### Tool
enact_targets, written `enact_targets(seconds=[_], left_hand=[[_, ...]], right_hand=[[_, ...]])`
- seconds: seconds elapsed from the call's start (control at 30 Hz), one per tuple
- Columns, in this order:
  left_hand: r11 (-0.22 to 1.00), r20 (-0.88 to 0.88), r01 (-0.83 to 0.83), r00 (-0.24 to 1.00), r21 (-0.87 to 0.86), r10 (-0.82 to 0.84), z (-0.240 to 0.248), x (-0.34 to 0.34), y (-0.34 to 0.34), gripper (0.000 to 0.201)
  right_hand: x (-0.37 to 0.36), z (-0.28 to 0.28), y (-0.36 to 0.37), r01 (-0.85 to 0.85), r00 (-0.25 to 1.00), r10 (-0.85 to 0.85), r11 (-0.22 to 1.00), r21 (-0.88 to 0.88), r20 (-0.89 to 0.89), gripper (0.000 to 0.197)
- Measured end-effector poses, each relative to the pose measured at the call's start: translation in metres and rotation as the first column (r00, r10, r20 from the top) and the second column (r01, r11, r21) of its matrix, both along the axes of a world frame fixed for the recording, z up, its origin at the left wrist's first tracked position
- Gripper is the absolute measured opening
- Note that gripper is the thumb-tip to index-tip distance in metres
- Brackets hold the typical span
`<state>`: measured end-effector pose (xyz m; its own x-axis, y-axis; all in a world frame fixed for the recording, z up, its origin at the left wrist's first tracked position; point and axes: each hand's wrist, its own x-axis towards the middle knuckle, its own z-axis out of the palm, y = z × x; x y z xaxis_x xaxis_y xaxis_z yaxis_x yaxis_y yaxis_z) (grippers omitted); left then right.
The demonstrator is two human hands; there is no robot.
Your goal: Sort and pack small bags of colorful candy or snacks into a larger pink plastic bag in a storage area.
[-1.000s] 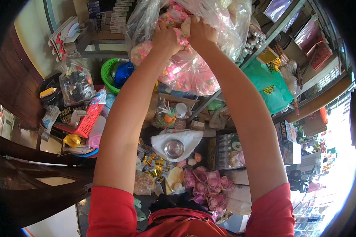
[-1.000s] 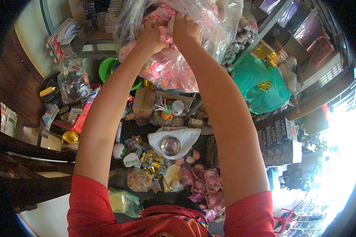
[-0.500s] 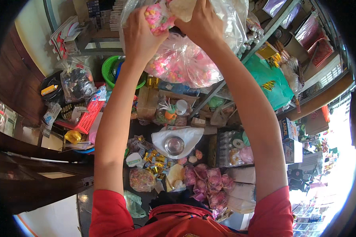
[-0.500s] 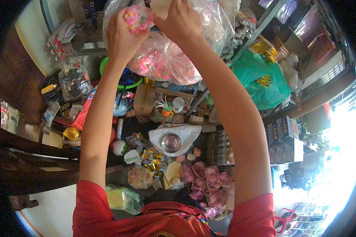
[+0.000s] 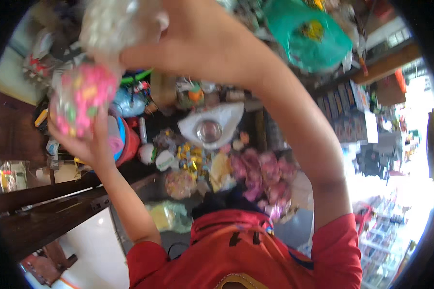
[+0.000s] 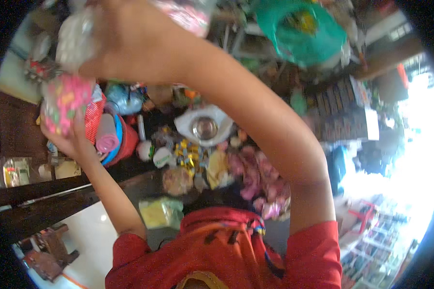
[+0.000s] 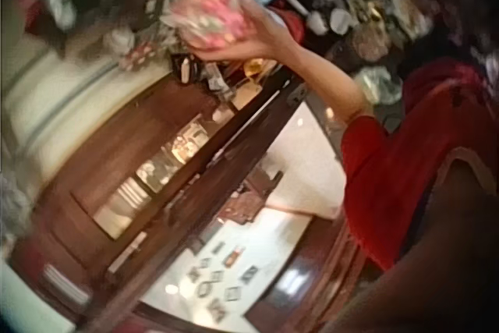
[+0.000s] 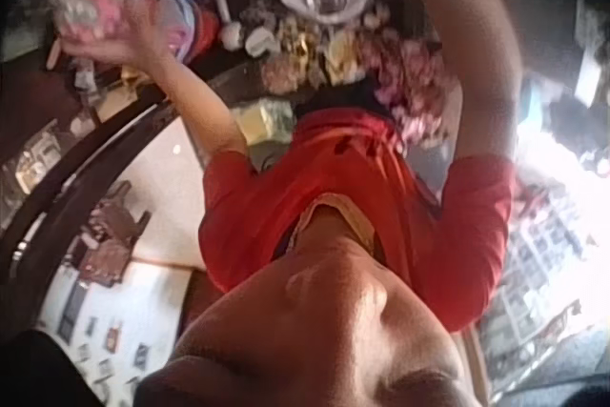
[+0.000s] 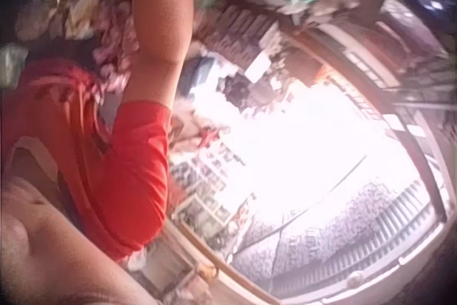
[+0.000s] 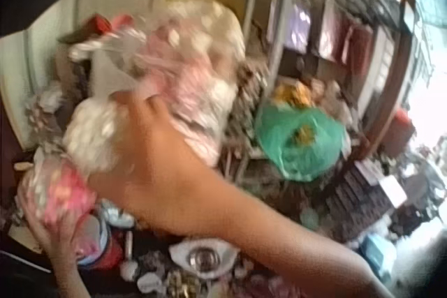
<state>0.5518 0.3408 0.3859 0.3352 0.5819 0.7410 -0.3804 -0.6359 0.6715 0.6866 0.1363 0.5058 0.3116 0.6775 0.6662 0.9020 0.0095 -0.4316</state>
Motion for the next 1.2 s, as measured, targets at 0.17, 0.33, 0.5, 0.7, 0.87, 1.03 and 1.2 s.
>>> enact_targets(seconds=[0.17,0.33,0.5,0.7,0.87,1.03,1.2], left_hand=[[0.940,-0.573,0.188,0.753,-0.283,-0.323,-0.150,-0.086,-0.096,0.071],[0.698,-0.645,0.239,0.270,-0.675,-0.715,-0.266,-0.150,-0.192,0.068],[0.707,-0.766,0.345,-0.061,-0.617,-0.639,-0.320,-0.149,-0.234,0.084],[0.795,-0.843,0.485,0.191,-0.365,-0.503,-0.333,-0.112,-0.258,0.084],[0.798,-0.874,0.455,0.081,-0.396,-0.479,-0.342,-0.112,-0.241,0.062],[0.781,-0.854,0.455,0.079,-0.428,-0.514,-0.349,-0.128,-0.223,0.046],[0.782,-0.819,0.413,0.132,-0.466,-0.558,-0.337,-0.132,-0.213,0.040]], right_hand=[[-0.068,-0.168,-0.105,0.118,0.739,-0.189,0.981,-0.152,-0.647,0.079],[-0.195,-0.336,-0.219,0.265,0.346,-0.716,0.694,-0.670,-0.606,0.080],[-0.274,-0.414,-0.286,0.248,-0.367,-0.484,0.772,-0.585,-0.795,0.075],[-0.235,-0.428,-0.310,0.362,-0.013,-0.688,0.673,-0.645,-0.725,0.093],[-0.214,-0.405,-0.328,0.440,0.326,-0.832,0.554,-0.707,-0.450,0.077],[-0.222,-0.391,-0.335,0.175,0.232,-0.771,0.633,-0.755,-0.593,0.050],[-0.236,-0.386,-0.319,0.108,0.231,-0.754,0.647,-0.754,-0.614,0.047]])
